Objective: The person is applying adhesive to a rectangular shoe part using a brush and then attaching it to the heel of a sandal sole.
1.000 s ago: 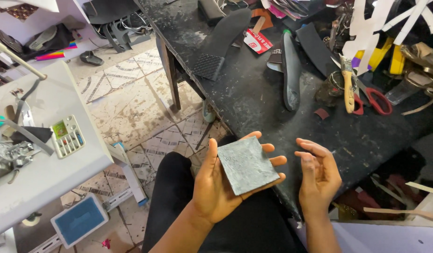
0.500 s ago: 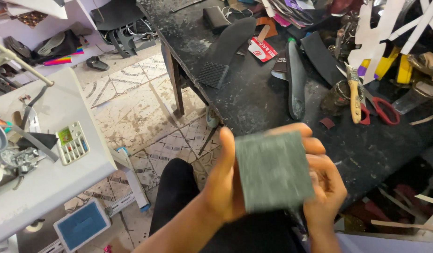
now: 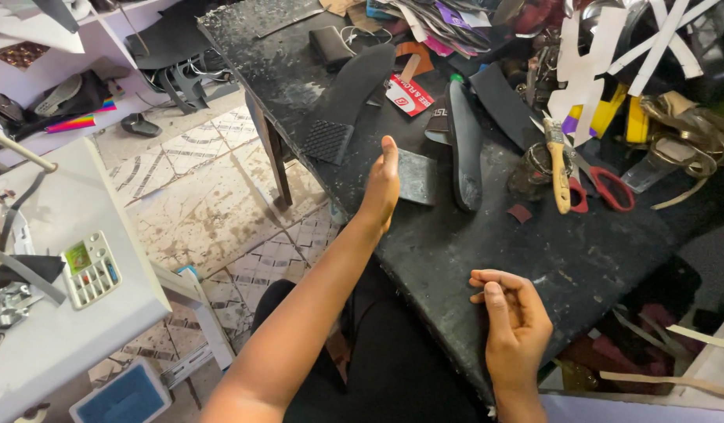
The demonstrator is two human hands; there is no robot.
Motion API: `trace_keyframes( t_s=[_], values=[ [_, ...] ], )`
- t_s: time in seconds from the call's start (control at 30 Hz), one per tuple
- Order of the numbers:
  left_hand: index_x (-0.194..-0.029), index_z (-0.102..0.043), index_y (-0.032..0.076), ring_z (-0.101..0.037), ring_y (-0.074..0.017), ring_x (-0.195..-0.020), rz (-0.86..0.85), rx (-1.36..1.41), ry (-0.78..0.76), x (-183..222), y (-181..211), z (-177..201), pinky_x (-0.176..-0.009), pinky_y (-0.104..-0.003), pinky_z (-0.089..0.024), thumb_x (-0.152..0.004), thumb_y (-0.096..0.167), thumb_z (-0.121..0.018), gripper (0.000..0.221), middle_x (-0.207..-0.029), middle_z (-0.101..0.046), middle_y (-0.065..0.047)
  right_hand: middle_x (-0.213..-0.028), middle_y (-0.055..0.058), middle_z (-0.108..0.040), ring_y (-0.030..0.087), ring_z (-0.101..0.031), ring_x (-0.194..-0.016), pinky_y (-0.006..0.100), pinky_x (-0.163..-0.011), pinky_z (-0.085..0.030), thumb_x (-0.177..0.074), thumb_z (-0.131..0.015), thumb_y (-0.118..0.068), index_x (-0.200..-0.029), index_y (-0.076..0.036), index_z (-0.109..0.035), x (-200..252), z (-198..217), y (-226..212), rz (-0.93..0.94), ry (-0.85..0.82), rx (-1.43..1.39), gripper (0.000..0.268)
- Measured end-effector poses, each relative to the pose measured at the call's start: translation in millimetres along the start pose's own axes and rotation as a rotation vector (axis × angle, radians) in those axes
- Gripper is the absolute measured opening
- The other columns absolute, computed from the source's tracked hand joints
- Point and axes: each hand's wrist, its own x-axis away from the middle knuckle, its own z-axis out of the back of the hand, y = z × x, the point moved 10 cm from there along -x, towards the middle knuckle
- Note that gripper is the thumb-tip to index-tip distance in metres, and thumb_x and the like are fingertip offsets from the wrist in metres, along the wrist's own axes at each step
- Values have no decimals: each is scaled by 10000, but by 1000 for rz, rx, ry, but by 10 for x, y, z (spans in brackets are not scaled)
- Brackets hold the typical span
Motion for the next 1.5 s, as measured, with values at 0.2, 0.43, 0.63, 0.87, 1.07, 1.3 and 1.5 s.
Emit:
trace_keyframes(
  t_s=[0.2, 0.43, 0.63, 0.87, 1.07, 1.3, 1.5],
  values=[
    [-1380, -583, -30, -492, -315, -1432, -946, -600, 267, 572, 1048, 121, -1183, -425, -402, -1100, 426, -440, 554, -1521, -497, -200, -1103, 144, -719, 180, -695, -1017, 296, -831, -574, -1026, -547, -28, -1106, 41, -657, 1, -22, -21, -13, -12, -22, 152],
    [-1428, -526, -7, -463, -372, -1425, -1046, -881, 554, 41, 1408, 925, -1197, -457, -359, -973, 216, -638, 520, -1494, -513, -230, -1096, 144, -721, 176, -699, -991, 287, -815, -575, -1021, -548, -16, -1095, 40, -660, 7, -59, -13, -21, -38, 14, 146],
    [-1460, -462, -19, -551, -379, -1311, -680, -1232, 556, -597, 1482, 1149, -1119, -449, -443, -793, 339, -824, 838, -1380, -587, -232, -1086, 142, -723, 171, -699, -965, 281, -805, -571, -1015, -551, -13, -1085, 37, -665, -1, -61, -7, -18, -43, 20, 143],
    [-1057, -749, -34, -768, -307, -1018, -305, -1230, 302, -629, 1364, 902, -922, -396, -582, -529, 435, -931, 729, -1058, -774, -187, -1071, 130, -729, 156, -697, -932, 270, -799, -560, -1009, -552, -12, -1076, 35, -663, -1, -66, 19, -42, -34, 39, 139],
    [-824, -756, -20, -700, -311, -753, -631, -1250, 385, -149, 1282, 686, -694, -424, -518, -881, 584, -742, 607, -779, -732, -186, -1050, 112, -721, 138, -673, -907, 259, -804, -543, -1013, -554, 3, -1078, 38, -668, 2, -52, 125, -29, -48, -20, 136],
    [-825, -686, 54, -502, -141, -585, -720, -544, 284, 980, 1174, 950, -528, -328, -378, -971, 496, -692, 465, -698, -607, 8, -1057, 97, -722, 129, -679, -915, 253, -797, -543, -1006, -564, -12, -1084, 27, -666, 18, -84, 11, -5, -64, 1, 135],
    [-1001, -589, 96, -600, -139, -869, -441, -55, 82, 1719, 103, 940, -744, -269, -494, -963, 405, -740, 346, -920, -627, -8, -1106, 81, -716, 129, -688, -1015, 249, -884, -538, -1022, -590, -109, -1132, 14, -671, 178, -393, -557, 183, -138, 113, 184]
  ],
)
